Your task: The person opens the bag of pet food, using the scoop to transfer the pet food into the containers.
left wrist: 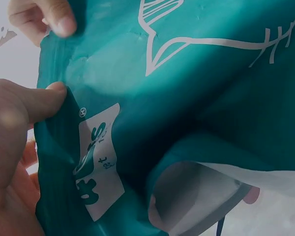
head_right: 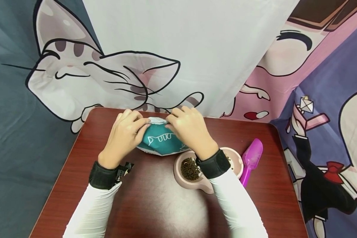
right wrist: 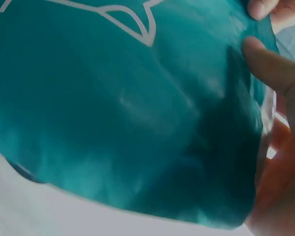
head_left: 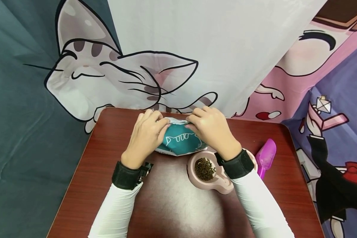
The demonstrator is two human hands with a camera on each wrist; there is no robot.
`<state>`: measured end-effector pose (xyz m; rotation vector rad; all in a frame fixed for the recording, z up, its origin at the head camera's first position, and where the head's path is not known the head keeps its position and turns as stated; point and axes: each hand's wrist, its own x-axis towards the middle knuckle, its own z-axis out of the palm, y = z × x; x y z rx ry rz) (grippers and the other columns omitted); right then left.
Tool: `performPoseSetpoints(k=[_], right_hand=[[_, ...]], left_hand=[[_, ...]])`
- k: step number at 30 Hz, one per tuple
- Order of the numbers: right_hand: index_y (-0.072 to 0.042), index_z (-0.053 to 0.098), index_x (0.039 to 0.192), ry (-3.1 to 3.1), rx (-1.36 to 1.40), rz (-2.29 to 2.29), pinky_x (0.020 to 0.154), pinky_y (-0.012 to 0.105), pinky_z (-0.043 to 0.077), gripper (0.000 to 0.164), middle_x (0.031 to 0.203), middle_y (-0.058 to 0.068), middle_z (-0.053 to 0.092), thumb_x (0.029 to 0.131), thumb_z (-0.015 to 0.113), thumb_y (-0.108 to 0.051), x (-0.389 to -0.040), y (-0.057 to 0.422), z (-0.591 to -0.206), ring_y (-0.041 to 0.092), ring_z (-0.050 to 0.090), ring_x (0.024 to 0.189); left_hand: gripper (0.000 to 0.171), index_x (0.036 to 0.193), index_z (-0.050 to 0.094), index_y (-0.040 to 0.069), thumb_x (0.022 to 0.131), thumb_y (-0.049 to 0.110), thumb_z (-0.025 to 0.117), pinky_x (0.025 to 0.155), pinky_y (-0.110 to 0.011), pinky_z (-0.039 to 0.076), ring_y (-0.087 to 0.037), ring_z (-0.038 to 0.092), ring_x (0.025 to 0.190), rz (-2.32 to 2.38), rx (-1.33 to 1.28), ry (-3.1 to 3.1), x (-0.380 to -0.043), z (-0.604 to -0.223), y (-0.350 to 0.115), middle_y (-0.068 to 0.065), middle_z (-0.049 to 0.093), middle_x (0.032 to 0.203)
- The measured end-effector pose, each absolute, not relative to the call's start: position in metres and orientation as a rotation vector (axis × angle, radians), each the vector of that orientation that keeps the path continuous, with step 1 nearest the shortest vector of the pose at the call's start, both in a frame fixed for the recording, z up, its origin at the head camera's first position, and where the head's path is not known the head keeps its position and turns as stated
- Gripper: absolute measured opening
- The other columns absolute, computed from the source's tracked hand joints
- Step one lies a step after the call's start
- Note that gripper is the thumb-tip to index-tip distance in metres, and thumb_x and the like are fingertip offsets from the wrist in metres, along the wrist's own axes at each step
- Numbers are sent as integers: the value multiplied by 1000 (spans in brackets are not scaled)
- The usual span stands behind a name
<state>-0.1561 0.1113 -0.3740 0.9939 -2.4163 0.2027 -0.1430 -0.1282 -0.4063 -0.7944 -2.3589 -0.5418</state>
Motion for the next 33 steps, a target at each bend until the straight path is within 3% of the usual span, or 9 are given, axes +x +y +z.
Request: performPoseSetpoints(k=[7, 15, 24, 33], right_hand=[[-10, 79, 93, -2447, 942, 236, 69, 39, 48, 17, 92, 4, 73, 90, 82, -27, -153, 125, -370, 27, 63, 85], [-10, 79, 87, -2409, 963, 283, 66, 38, 49, 17, 84, 2, 72, 90, 82, -26, -155, 127, -373, 26, 61, 82], [-10, 77, 89, -2411, 963, 302, 69, 40, 53, 15, 87, 3, 71, 91, 81, -24, -155, 128, -374, 27, 62, 82], [-8, 78, 89, -2401, 971, 293, 64, 39, 51, 15, 84, 4, 67, 92, 80, -22, -157, 124, -374, 26, 60, 76]], left_hand=[[20, 106, 76, 9, 97, 27, 73, 72, -44, 38, -29, 50, 86, -512, -816, -2365, -142, -403, -121, -9, 60, 94], [12, 92, 76, 7, 97, 18, 72, 71, -39, 35, -26, 46, 80, -631, -884, -2296, -147, -405, -111, -5, 56, 83], [15, 89, 76, 6, 97, 17, 72, 69, -37, 31, -25, 43, 76, -680, -889, -2281, -150, -404, -109, -4, 51, 78], [16, 98, 75, 7, 101, 19, 66, 69, -41, 36, -28, 48, 81, -533, -887, -2297, -149, -404, -100, -7, 59, 88]])
